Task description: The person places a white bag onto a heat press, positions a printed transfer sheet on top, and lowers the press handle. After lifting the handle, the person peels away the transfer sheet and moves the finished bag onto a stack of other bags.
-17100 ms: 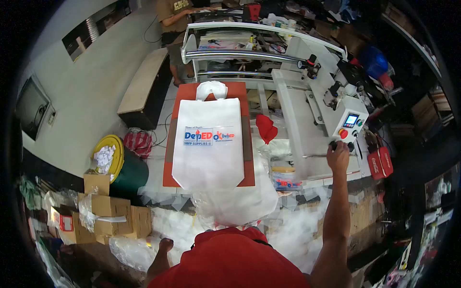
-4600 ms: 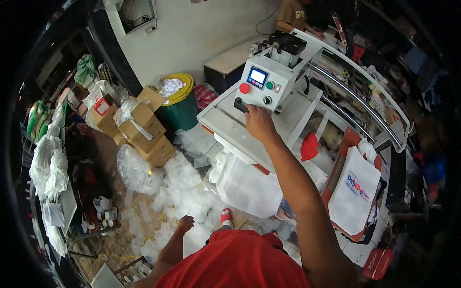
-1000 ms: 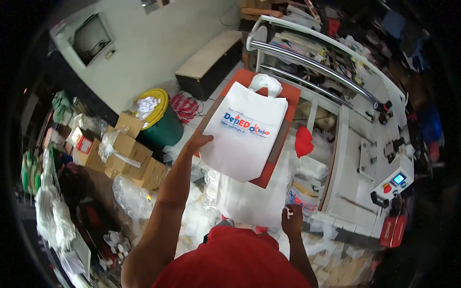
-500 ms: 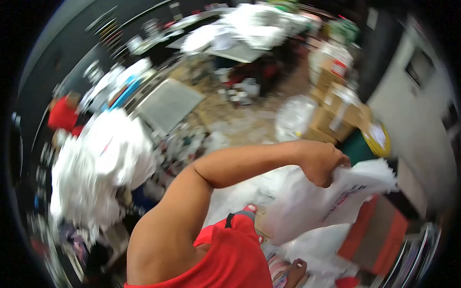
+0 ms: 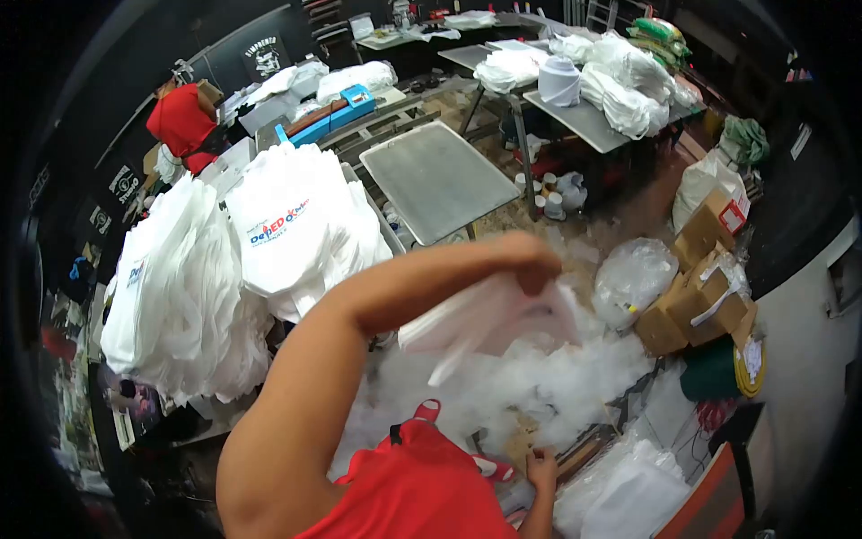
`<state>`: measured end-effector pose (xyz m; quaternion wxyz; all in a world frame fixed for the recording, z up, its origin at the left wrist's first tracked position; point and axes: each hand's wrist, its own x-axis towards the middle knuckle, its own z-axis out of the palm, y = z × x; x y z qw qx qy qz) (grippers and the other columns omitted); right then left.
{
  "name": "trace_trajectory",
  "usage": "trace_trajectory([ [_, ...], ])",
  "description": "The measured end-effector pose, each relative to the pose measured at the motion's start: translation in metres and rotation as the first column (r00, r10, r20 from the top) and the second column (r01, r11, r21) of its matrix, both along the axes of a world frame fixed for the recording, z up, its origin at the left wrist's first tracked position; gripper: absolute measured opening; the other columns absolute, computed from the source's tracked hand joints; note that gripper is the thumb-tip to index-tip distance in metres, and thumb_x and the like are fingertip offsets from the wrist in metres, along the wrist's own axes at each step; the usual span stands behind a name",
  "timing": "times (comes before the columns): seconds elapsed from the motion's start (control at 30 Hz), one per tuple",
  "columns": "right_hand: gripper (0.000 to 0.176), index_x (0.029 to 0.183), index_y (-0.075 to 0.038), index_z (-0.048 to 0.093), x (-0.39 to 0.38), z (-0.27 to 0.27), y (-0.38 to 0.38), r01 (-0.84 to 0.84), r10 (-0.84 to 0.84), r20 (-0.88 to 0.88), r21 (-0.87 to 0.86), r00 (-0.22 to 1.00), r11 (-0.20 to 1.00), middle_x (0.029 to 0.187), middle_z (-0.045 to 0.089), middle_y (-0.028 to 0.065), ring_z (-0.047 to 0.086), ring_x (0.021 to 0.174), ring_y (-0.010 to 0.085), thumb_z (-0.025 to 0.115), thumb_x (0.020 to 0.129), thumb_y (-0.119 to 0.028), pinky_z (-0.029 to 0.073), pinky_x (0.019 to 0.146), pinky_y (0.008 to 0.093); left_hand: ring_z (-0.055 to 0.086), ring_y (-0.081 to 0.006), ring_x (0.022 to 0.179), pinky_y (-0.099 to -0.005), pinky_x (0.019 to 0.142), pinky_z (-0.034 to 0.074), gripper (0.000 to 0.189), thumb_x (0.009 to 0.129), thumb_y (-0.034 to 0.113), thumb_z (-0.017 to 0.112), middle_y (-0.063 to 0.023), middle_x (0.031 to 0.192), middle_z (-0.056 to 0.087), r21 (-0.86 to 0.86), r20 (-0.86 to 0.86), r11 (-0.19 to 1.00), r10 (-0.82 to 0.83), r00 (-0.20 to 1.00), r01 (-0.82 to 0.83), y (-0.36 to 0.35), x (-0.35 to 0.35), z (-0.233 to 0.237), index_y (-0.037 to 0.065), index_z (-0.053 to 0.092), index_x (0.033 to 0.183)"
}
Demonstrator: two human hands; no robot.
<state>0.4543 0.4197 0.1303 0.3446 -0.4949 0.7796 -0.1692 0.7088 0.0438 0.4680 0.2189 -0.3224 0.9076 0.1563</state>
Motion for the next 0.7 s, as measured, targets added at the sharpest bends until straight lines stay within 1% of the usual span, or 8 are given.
trace_trajectory([
  [0.07,0.031,0.1,0.001,0.066,0.032,-0.006,-0.005,0.025,-0.026,0.15,0.012,0.988,1.0,0.093,0.07,0.0191,0.068,0.089,0.0328,0.069,0.081,-0.024,0.052,0.082,0.0406,0.065,-0.0364,0.099,-0.0444,0.087,0.052,0.051,0.067,0.017,0.067,-0.0185,0.105,0.069,-0.049,-0.076,0.993,0.103,0.992,-0.107,-0.039,0.06,0.015,0.002,0.066,0.115],
  [0.17,0.032,0.099,0.001,0.066,0.058,-0.018,0.001,0.02,-0.021,0.054,0.028,0.998,0.999,0.093,0.07,0.0176,0.068,0.087,0.0285,0.07,0.081,-0.025,0.052,0.08,0.0378,0.061,-0.0272,0.107,-0.038,0.094,0.049,0.069,0.065,0.02,0.071,-0.0176,0.123,0.062,0.107,-0.491,0.947,0.315,0.812,-0.303,-0.107,0.204,0.005,0.002,0.056,0.13],
  [0.23,0.031,0.099,0.001,0.066,0.071,-0.014,0.003,0.054,-0.055,0.004,0.099,0.999,0.994,0.093,0.071,0.016,0.068,0.085,0.0256,0.071,0.082,-0.024,0.052,0.079,0.0357,0.06,-0.0223,0.107,-0.0334,0.094,0.049,0.07,0.066,0.016,0.072,-0.0139,0.12,0.062,0.312,-0.622,0.79,0.59,0.515,-0.528,-0.073,0.278,0.037,0.0,0.053,0.132],
  [0.33,0.03,0.098,0.001,0.067,0.067,-0.027,0.014,0.101,-0.106,0.023,0.152,0.994,0.983,0.09,0.071,0.0154,0.068,0.083,0.0244,0.072,0.081,-0.024,0.053,0.078,0.0351,0.062,-0.017,0.098,-0.0296,0.087,0.052,0.057,0.075,0.009,0.07,-0.0099,0.113,0.063,0.642,-0.691,0.602,0.722,-0.018,-0.475,-0.081,0.358,-0.018,0.001,0.054,0.129],
  [0.53,0.023,0.089,0.0,0.068,0.029,-0.072,0.026,0.224,-0.225,0.0,0.096,0.974,0.97,0.083,0.071,0.0119,0.067,0.077,0.0204,0.072,0.08,-0.02,0.053,0.074,0.0335,0.064,-0.0216,0.087,-0.0346,0.08,0.053,0.044,0.074,0.006,0.066,-0.0118,0.105,0.065,0.896,-0.44,0.298,0.492,-0.751,-0.33,-0.084,0.362,-0.155,0.001,0.056,0.117],
  [0.6,0.03,0.094,0.001,0.069,0.025,-0.052,0.018,0.275,-0.274,-0.03,0.124,0.961,0.953,0.088,0.071,0.0168,0.069,0.083,0.0258,0.073,0.079,-0.024,0.053,0.078,0.0367,0.063,-0.0233,0.089,-0.0372,0.083,0.052,0.046,0.073,0.01,0.068,-0.0125,0.106,0.065,0.918,-0.396,0.169,0.32,-0.861,-0.359,-0.092,0.348,-0.217,0.0,0.056,0.116],
  [0.67,0.028,0.093,0.001,0.069,0.024,-0.038,0.014,0.286,-0.286,-0.017,0.103,0.958,0.953,0.088,0.071,0.0165,0.069,0.082,0.0254,0.073,0.08,-0.022,0.053,0.078,0.0363,0.065,-0.0315,0.094,-0.0401,0.083,0.054,0.053,0.074,0.009,0.065,-0.0175,0.108,0.064,0.859,-0.485,-0.032,0.269,-0.832,-0.511,-0.103,0.334,-0.286,0.0,0.051,0.124],
  [0.7,0.026,0.092,0.001,0.069,0.025,-0.034,0.013,0.296,-0.297,0.002,0.086,0.955,0.951,0.088,0.071,0.0162,0.068,0.082,0.0251,0.073,0.081,-0.021,0.053,0.078,0.0358,0.065,-0.0315,0.094,-0.0401,0.083,0.054,0.053,0.074,0.009,0.065,-0.0175,0.108,0.064,0.861,-0.482,-0.028,0.27,-0.833,-0.507,-0.104,0.328,-0.284,0.0,0.051,0.124],
])
